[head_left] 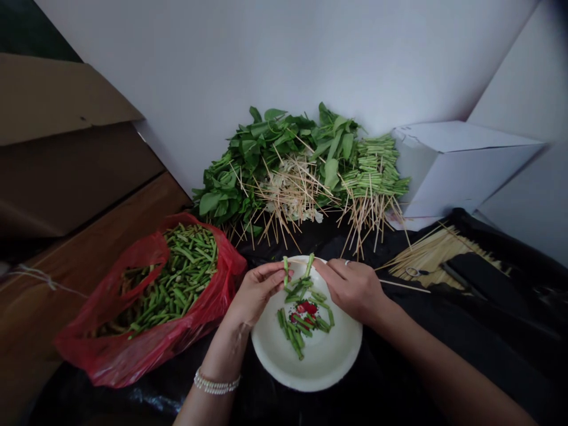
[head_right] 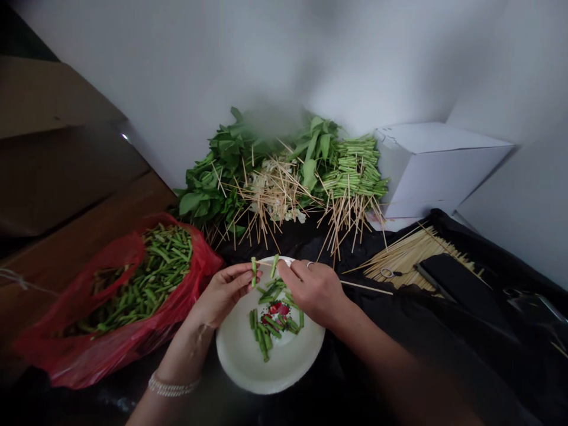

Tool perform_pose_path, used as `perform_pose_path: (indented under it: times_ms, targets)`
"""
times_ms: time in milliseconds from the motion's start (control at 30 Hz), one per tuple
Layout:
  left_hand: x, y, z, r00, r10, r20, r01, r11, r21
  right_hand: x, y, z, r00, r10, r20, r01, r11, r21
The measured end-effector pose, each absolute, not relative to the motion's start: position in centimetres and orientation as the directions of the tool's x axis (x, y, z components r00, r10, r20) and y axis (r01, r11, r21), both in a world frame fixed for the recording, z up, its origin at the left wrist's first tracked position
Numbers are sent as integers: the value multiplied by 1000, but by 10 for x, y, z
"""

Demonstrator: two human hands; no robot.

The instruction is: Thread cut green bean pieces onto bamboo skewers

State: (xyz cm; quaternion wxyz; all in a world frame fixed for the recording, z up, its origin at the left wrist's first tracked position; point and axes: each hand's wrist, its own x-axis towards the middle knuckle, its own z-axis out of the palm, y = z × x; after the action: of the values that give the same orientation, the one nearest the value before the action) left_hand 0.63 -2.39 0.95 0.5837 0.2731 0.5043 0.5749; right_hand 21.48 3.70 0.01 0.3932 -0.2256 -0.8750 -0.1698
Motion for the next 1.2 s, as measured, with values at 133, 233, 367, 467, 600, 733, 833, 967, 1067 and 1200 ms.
perform_pose_path:
  times_ms: [133, 233, 367, 467, 600, 733, 833, 967, 1067, 1200]
  targets:
    - [5, -22, 11, -210, 934, -290, -514, 147, 845, 213, 35, -2, -620, 227, 751, 508, 846, 164]
    - [4, -21, 10, -227, 932, -282, -543, 119, 831, 212, 34, -3, -634, 231, 739, 501, 850, 165]
    - [5, -20, 9, -238, 934, -266, -571, 87, 816, 211, 34, -5, -632, 229, 740, 499, 851, 163]
    - [7, -20, 10, -240, 936, -258, -581, 74, 810, 211, 35, -6, -634, 228, 739, 502, 848, 169]
    - [10, -21, 14, -235, 938, -255, -578, 76, 812, 211, 35, -6, -637, 227, 737, 504, 846, 175]
    - [11, -21, 15, -246, 938, -244, -555, 70, 829, 211, 35, -6, -647, 226, 728, 496, 850, 176]
    - [10, -21, 13, -248, 940, -233, -523, 73, 849, 211, 34, -7, -659, 239, 713, 493, 853, 169]
    - [11, -20, 8, -224, 946, -235, -501, 94, 860, 210, 32, -10, -660, 251, 708, 490, 859, 151]
    - [11, -20, 6, -213, 947, -242, -498, 108, 861, 209, 31, -10, -656, 251, 712, 488, 861, 146]
    - [11, -21, 7, -202, 943, -264, -507, 130, 852, 208, 31, -10, -654, 241, 717, 478, 866, 145]
